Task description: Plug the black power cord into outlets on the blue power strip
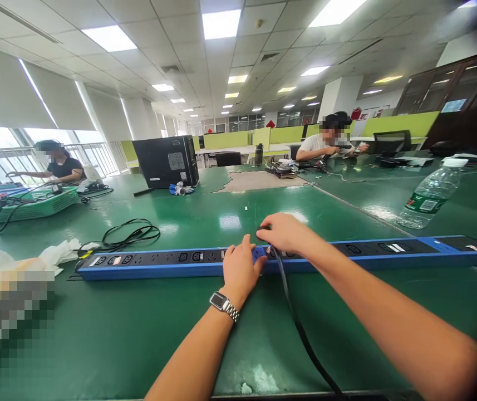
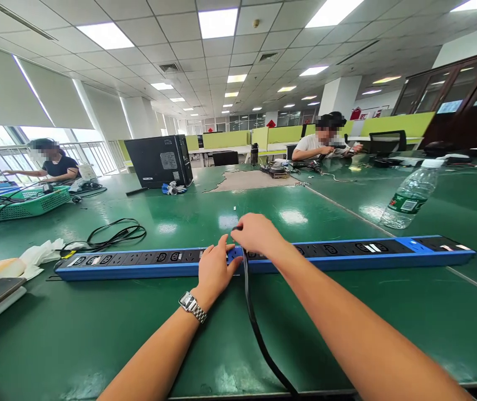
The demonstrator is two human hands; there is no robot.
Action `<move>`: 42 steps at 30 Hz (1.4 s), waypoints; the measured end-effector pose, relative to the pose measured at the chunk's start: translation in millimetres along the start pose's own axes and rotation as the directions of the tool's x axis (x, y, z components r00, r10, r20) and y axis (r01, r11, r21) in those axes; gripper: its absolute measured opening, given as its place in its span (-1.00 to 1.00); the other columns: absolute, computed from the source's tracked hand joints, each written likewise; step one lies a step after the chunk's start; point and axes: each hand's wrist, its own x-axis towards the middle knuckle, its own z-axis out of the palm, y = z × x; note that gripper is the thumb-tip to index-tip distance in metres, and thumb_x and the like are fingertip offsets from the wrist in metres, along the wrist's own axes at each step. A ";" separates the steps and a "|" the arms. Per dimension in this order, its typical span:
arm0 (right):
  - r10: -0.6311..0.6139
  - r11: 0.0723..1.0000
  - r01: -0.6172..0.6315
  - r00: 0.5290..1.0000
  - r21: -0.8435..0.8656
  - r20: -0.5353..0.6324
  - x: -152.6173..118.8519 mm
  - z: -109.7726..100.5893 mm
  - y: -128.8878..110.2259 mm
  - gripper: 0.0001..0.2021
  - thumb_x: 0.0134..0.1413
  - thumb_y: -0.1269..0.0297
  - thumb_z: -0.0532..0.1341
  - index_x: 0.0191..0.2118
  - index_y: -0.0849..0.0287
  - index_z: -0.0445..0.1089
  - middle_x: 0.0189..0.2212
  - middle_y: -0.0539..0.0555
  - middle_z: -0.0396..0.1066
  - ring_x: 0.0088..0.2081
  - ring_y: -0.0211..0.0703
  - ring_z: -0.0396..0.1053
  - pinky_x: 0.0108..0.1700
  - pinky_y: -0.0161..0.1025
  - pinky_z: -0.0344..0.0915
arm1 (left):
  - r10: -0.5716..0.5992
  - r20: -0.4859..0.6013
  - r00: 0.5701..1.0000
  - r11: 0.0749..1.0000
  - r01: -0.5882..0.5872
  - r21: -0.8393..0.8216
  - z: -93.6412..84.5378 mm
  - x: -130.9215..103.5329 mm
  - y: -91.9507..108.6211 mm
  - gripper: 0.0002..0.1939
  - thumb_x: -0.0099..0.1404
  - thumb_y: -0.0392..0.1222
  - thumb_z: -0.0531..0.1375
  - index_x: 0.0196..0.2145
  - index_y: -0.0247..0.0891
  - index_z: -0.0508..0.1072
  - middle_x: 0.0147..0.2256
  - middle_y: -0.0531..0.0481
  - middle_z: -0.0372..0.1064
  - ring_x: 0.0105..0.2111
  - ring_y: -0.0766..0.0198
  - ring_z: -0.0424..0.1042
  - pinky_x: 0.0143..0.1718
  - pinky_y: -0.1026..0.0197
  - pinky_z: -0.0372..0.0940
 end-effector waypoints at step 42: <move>0.126 0.987 -0.110 0.983 -0.118 0.135 -20.6 15.2 115.5 -0.74 -0.02 0.07 0.20 -0.36 0.02 0.62 -0.40 0.09 0.57 -0.34 -0.06 0.47 -0.31 -0.21 0.25 | 0.118 -0.035 0.992 0.991 -0.115 0.065 5.2 -5.5 -3.4 -0.76 0.42 -0.12 0.11 -0.07 -0.07 0.55 0.08 0.00 0.47 0.15 0.06 0.36 0.24 -0.18 0.14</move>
